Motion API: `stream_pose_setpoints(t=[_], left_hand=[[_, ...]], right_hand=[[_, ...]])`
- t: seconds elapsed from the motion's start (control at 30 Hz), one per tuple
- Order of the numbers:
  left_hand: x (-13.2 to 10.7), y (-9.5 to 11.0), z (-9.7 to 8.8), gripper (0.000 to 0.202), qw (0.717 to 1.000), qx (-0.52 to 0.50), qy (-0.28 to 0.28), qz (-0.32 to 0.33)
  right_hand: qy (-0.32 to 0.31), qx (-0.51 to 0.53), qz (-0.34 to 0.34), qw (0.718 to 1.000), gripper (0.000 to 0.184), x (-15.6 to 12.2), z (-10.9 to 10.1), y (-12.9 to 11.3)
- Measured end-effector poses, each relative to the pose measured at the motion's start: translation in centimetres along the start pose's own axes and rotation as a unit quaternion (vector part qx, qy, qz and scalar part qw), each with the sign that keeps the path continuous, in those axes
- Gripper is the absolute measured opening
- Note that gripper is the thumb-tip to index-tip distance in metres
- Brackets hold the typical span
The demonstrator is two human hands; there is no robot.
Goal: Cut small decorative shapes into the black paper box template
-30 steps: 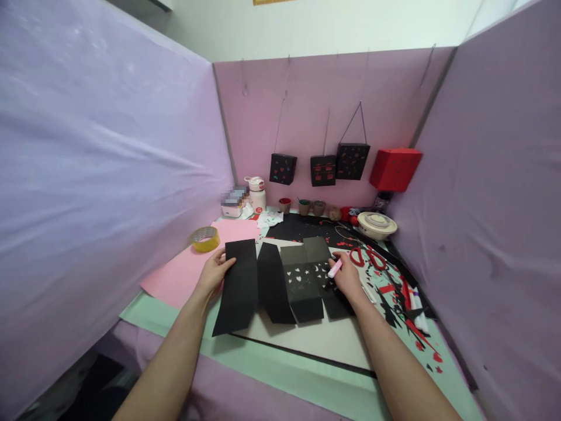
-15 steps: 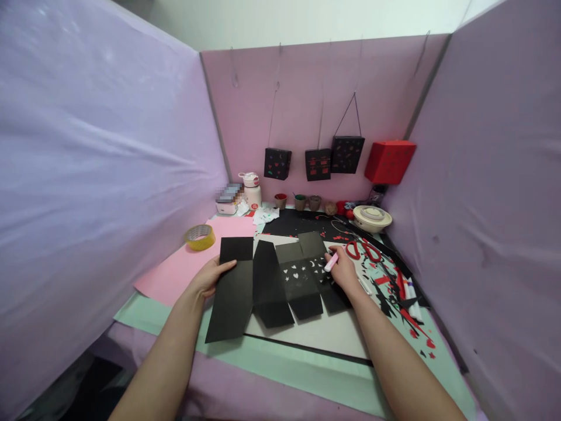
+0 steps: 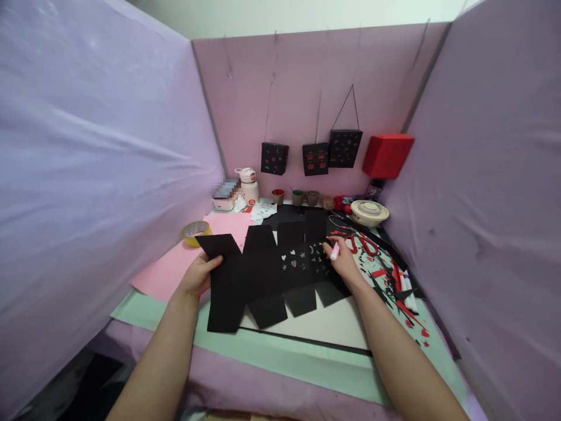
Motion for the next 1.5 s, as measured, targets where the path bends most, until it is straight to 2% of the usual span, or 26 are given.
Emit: stream_pose_setpoints(t=[0.13,0.3,0.97,1.33,1.5], left_hand=[[0.4,0.2,-0.3,0.060,1.000,-0.002,0.021,-0.007],[1.2,-0.2,-0.4,0.051,0.998,0.022,0.045,-0.033],[1.6,-0.3,-0.8,0.031,0.995,0.049,0.073,-0.044],[1.9,-0.5,-1.0,0.047,0.995,0.067,0.062,-0.037],[1.9,0.0,-0.8,0.051,0.991,0.101,0.088,0.007]], right_hand=[[0.011,0.072,0.021,0.997,0.045,0.1,-0.6,0.1],[0.036,0.133,0.028,0.990,0.045,0.4,-1.5,0.0],[0.017,0.166,0.045,0.985,0.043,0.2,-1.4,-0.3],[0.021,0.166,0.047,0.985,0.042,0.2,-1.6,-0.4],[0.024,0.163,0.042,0.985,0.042,0.2,-1.6,-0.4]])
Point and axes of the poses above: each hand's wrist, its own x-axis towards the middle knuckle, its own z-axis out of the palm, y = z × x, the point moved 8 cm from there along x, towards the middle knuckle, and after that the axes turned 1 degree about -y, right-handed, at the moved point
